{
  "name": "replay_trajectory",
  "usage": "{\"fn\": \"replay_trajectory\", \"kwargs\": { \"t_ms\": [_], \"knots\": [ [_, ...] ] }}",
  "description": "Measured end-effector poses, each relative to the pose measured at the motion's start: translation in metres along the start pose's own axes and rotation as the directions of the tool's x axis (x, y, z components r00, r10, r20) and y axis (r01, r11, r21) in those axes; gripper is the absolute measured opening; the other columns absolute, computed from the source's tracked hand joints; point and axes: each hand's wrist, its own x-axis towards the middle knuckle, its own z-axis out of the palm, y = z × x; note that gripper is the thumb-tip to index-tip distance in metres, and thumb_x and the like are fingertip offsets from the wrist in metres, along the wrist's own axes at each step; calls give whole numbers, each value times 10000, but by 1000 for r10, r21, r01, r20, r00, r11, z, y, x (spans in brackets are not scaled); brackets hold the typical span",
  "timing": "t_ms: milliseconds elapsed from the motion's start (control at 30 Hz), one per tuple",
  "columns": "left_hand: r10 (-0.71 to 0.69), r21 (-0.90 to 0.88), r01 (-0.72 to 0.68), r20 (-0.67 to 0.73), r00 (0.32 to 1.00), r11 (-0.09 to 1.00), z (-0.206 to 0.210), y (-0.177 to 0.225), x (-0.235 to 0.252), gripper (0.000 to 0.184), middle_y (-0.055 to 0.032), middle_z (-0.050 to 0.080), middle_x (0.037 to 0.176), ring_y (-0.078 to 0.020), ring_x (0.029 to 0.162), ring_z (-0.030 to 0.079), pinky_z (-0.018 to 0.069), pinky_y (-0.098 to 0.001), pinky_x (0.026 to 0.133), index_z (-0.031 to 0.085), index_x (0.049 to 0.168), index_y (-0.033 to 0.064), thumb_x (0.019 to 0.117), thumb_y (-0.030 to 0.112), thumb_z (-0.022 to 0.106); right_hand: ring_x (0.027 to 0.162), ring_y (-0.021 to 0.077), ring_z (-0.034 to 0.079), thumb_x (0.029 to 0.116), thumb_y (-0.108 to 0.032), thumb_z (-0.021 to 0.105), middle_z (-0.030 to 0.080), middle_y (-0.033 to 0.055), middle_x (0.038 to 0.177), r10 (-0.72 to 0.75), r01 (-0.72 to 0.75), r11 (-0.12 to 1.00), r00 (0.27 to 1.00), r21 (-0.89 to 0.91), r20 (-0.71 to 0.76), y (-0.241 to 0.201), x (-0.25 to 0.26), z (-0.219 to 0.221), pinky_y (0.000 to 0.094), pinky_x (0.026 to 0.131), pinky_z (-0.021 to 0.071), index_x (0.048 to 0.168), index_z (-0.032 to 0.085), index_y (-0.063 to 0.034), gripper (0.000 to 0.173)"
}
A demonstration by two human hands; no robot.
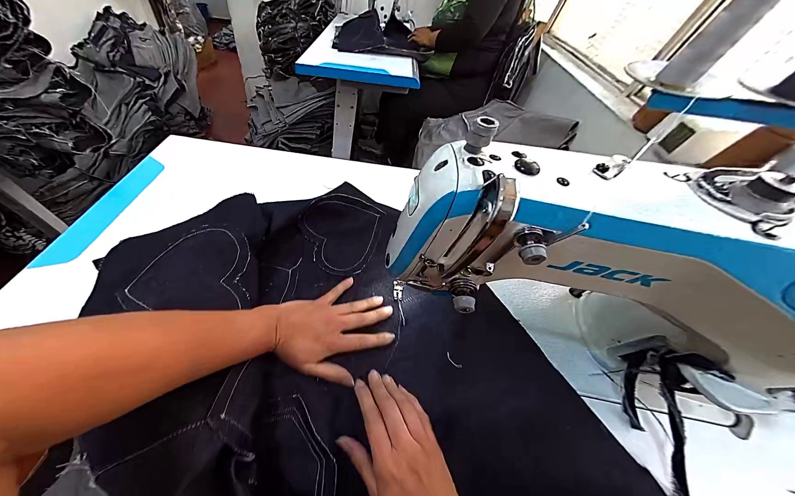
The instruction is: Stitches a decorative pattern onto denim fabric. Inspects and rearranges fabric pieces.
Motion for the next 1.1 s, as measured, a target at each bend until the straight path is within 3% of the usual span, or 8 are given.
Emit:
{"fn": "replay_trajectory", "kwargs": {
  "t_ms": [67, 133, 167, 233, 333, 600, 1100],
  "knots": [
    [22, -20, -22, 2, 1000, 1000, 4, 7, 1, 770, -192, 270, 1672, -390, 1568, 183, 79, -758, 1185, 370, 1601, 157, 988, 621, 419, 1148, 268, 663, 1024, -546, 473, 713, 108, 1254, -48, 48, 999, 999, -8, -17, 10, -3, -2, 413, 982, 484, 1273, 692, -79, 573],
    [36, -38, -36, -4, 999, 999, 5, 7, 1, 766, -186, 270, 1673, -395, 1569, 174, 64, -757, 1186, 367, 1603, 163, 987, 613, 442, 1196, 252, 632, 1034, -547, 465, 701, 103, 1243, -89, 89, 996, 995, 17, -42, 19, -4, 3, 393, 1062, 443, 1273, 676, -95, 553],
    [39, -52, -40, -10, 999, 998, 5, 6, 2, 758, -182, 280, 1670, -392, 1569, 176, 61, -751, 1190, 376, 1599, 166, 985, 604, 459, 1258, 260, 608, 1041, -541, 457, 691, 112, 1271, -98, 99, 995, 994, 28, -43, 21, -4, 5, 413, 1129, 399, 1277, 665, -85, 554],
    [42, -87, -45, -37, 998, 995, 4, 1, 3, 736, -179, 321, 1653, -389, 1564, 197, 68, -738, 1199, 418, 1578, 172, 968, 572, 516, 1316, 281, 587, 1048, -537, 439, 677, 137, 1323, -89, 90, 996, 996, 21, -32, 18, 0, 8, 471, 1167, 359, 1276, 660, -45, 586],
    [54, -102, -59, -49, 997, 993, 0, -11, 8, 721, -195, 387, 1609, -410, 1546, 239, 93, -730, 1206, 454, 1559, 186, 954, 563, 557, 1282, 297, 620, 1047, -535, 431, 692, 152, 1304, -39, 38, 999, 999, -23, -35, 11, 10, 11, 493, 1143, 395, 1247, 679, -8, 616],
    [118, -77, -121, -48, 992, 990, -5, -38, 10, 711, -189, 398, 1603, -404, 1533, 274, 107, -708, 1212, 444, 1565, 218, 964, 589, 524, 1246, 331, 647, 1037, -493, 461, 704, 172, 1275, 1, -1, 1000, 1000, -22, -31, 5, 31, 17, 530, 1115, 428, 1221, 698, 20, 595],
    [67, -78, -70, -47, 997, 994, -5, -29, 9, 724, -194, 391, 1606, -400, 1538, 267, 112, -707, 1212, 441, 1567, 223, 956, 592, 562, 1286, 312, 621, 1048, -497, 448, 686, 153, 1321, -26, 25, 999, 999, 41, 22, 17, 26, 9, 489, 1139, 413, 1253, 687, -3, 586]
  ]
}}
